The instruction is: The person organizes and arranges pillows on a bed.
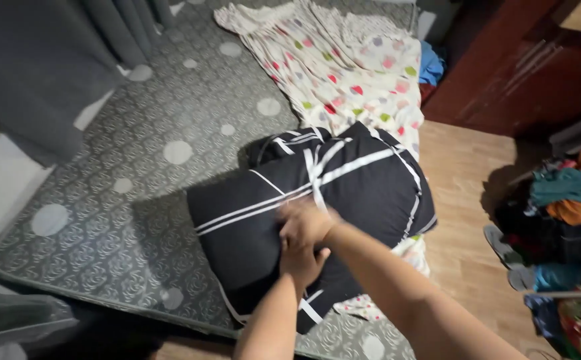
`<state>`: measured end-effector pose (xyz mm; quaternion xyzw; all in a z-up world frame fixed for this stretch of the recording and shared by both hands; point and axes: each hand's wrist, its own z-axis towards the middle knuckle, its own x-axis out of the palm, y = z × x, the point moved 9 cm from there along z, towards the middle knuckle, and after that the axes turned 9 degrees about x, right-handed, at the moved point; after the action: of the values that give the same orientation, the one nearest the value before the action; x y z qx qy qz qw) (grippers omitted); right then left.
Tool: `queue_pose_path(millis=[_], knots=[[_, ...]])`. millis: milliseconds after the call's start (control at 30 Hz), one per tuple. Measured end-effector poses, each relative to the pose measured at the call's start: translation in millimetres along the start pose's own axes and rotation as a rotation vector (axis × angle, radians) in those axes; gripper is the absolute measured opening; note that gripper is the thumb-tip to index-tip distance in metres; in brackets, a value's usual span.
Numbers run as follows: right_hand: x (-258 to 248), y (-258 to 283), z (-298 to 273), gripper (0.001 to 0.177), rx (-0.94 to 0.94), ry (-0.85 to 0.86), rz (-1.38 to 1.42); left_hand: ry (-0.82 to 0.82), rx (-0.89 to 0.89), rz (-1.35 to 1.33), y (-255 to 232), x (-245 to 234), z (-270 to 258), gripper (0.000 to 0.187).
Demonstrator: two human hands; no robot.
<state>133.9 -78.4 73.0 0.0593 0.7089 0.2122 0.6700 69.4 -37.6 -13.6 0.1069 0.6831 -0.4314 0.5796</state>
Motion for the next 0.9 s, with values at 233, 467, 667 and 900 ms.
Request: queue_pose_path(millis=[233, 467, 667, 900], knots=[[-79.4, -45.6, 60.7, 0.062, 0.558, -0.295, -0.108, 0.009, 0.053, -0.079, -12.1, -27.7, -16.3, 0.102], [-38.4, -31.5, 93.8, 0.055, 0.364, -0.05, -0.168, 0.104, 0.145, -0.168, -4.0, -33.0, -31.8, 0.103], [-68.6, -150.3, 77.3, 0.08, 0.764, 0.089, -0.256, 0.079, 0.114, -0.08, 21.1, -102.9, -2.7, 0.08], [-25.8, -169.9, 64.0, 0.058, 0.52, 0.315, -0.552, -0.265, -0.171, 0.089, 130.6, -176.5, 90.7, 0.086]])
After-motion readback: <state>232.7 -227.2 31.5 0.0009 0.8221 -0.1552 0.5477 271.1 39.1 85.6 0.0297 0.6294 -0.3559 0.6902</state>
